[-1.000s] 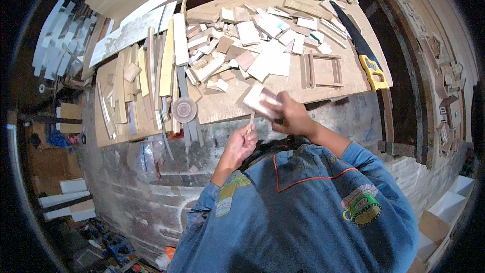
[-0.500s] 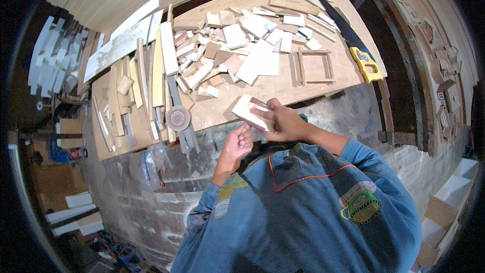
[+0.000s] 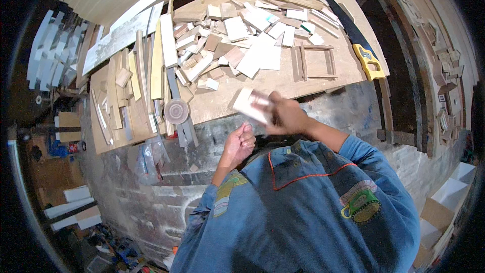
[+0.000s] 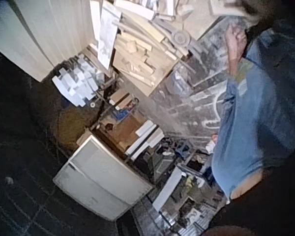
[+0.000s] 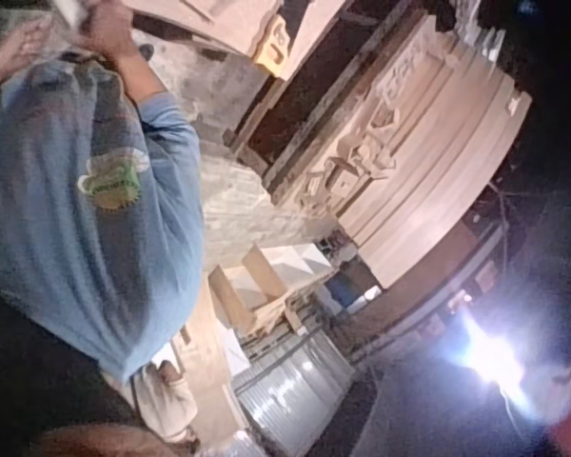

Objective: The person applies glue to the ends of small wooden strips using a stick and presses them together to form a square frame. They rub a sanding block against the surfaces of the wood pieces.

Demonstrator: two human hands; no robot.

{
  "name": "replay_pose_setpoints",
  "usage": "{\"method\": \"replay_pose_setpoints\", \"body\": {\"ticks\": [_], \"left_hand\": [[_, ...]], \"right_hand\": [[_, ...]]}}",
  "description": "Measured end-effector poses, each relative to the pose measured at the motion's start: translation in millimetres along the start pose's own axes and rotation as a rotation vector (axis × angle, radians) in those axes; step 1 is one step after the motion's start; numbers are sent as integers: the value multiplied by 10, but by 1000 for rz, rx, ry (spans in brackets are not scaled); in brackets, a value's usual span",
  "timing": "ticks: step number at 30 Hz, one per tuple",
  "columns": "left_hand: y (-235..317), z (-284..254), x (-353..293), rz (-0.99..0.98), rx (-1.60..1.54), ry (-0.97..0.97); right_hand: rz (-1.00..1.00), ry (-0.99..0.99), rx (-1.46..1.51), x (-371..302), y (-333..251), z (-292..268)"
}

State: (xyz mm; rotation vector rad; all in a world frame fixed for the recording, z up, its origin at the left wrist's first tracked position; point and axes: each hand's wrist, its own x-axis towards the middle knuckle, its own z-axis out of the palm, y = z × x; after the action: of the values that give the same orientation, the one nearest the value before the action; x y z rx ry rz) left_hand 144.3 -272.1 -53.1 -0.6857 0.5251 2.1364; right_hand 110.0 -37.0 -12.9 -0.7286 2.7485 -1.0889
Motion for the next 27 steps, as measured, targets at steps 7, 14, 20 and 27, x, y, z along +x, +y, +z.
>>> {"method": "replay_pose_setpoints", "body": {"ticks": [7, 14, 20, 27], "left_hand": [[13, 9, 24, -45, -53, -59], [68, 63, 22, -62, -153, -124], [-14, 11, 79, -50, -133, -118], [-60, -13, 96, -77, -187, -187]], "right_hand": [[-69, 15, -26, -73, -77, 86], [-65, 46, -3, -49, -27, 89], [79, 144, -155, 132, -14, 2], [-57, 6, -51, -65, -55, 34]]}}
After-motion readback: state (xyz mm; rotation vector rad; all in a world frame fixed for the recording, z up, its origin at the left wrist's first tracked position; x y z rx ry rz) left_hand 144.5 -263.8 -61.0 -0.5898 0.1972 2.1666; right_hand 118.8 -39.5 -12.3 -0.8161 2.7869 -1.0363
